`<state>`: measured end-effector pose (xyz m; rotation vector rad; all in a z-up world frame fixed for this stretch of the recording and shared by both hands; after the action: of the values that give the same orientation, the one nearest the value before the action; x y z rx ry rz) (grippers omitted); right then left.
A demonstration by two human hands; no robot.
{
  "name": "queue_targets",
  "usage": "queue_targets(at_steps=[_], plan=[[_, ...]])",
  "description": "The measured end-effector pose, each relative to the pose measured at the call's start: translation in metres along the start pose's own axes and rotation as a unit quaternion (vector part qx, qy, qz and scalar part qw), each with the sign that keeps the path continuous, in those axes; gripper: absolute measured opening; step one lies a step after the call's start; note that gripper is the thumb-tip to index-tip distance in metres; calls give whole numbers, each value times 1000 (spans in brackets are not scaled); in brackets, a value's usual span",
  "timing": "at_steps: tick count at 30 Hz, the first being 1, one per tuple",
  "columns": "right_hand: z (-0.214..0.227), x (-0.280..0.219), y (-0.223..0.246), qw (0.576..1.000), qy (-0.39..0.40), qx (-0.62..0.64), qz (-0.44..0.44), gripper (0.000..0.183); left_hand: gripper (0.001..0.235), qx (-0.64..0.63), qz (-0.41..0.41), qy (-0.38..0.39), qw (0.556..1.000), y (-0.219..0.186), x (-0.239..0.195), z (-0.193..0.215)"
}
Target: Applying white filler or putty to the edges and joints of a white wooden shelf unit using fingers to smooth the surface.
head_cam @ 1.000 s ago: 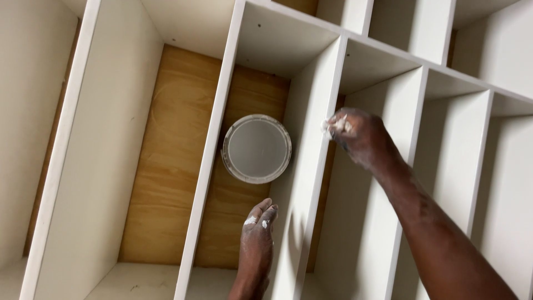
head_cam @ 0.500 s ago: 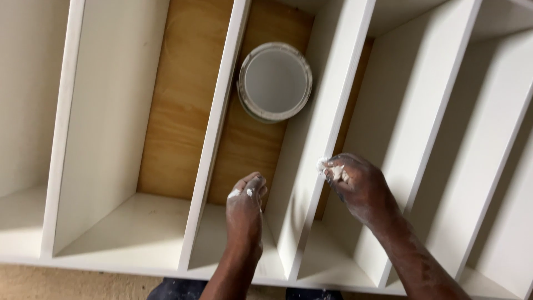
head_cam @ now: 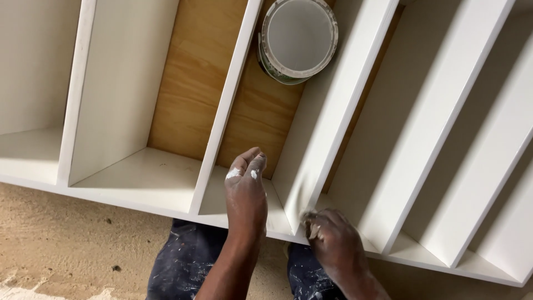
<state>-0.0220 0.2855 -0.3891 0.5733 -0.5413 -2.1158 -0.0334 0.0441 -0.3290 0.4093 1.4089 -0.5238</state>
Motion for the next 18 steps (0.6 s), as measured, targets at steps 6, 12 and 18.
queue_targets(at_steps=[6,12,18], plan=[[-4,-17,43,920,316,54,-224,32,51,62,-93,34,993,17,-9,10],[-17,-62,38,956,138,80,-245,39,54,97,-75,17,992,41,-3,14],[21,-32,37,937,84,64,-332,39,53,86,-70,22,994,46,14,13]])
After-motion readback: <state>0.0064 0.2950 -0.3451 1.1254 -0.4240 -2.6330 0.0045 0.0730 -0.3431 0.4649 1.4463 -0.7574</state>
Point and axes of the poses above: each hand's wrist, its own x-axis towards the middle knuckle, its own z-axis out of the back of the hand, y = z × x, the point moved 4 cm from there along x, towards the middle knuckle, and after that the axes turned 14 degrees about z, right-handed, at the moved point
